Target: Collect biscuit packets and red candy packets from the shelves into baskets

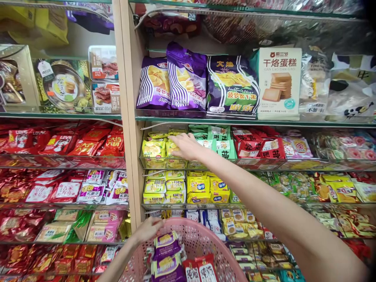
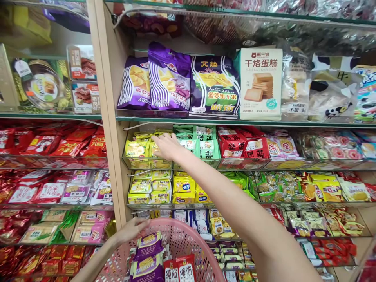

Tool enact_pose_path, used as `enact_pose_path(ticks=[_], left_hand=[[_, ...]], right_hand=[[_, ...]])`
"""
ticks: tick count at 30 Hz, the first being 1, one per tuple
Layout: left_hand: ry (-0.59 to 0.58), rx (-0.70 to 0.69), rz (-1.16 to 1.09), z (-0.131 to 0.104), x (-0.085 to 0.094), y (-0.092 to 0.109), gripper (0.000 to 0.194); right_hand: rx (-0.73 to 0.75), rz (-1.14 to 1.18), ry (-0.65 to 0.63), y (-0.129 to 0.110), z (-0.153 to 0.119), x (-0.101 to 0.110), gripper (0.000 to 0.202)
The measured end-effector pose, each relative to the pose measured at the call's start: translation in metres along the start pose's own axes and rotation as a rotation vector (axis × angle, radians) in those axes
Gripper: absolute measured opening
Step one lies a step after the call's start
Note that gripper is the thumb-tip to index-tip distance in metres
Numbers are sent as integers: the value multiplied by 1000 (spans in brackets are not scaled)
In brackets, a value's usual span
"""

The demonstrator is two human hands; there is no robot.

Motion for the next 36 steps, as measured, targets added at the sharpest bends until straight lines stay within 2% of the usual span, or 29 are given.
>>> enact_pose_path(ticks=[3, 8, 12, 16, 22, 27, 30, 33, 35, 36], left_hand=[[-6, -20, -41, 1, 1, -2, 61], [10, 15, -52, 2, 2, -8, 60], [19, 43, -44, 2, 2, -10, 60], [17, 4, -45, 2, 2, -7, 60], [4, -19, -41, -2, 4, -1, 61], [16, 1, -32, -5, 6, -3, 58], [1, -23, -18, -4, 5, -2, 58], [-1, -39, -24, -4, 4, -2, 57], [11, -29, -26, -5, 5, -2, 56], [11, -24, -23, -5, 4, -1, 55]], right_hand=[[-11, -28, -40, 1, 2, -7, 51], [-1, -41, -15, 1, -3, -6, 47], [-38, -59, -26, 2, -3, -4, 58], [-72, -44, -48, 5, 1, -2, 63], [-107, -8, -135, 4, -1, -4, 37], [-83, 46, -42, 3, -4, 8, 20], [-89, 169, 89, 8, -14, 27, 17], [-115, 421, 242, 13, -43, 46, 17], [-173, 699, 265, 14, -73, 42, 20], [-222, 868, 220, 14, -89, 32, 23]])
Point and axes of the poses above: each hand's wrist, its own z-axis towards the middle knuckle, its own x-axis out of the back of the hand, y = z × x, the point moved 8 cm from there along z, towards the middle knuckle, and after that the axes turned 8 degrees about -x, right-handed, at the moved point
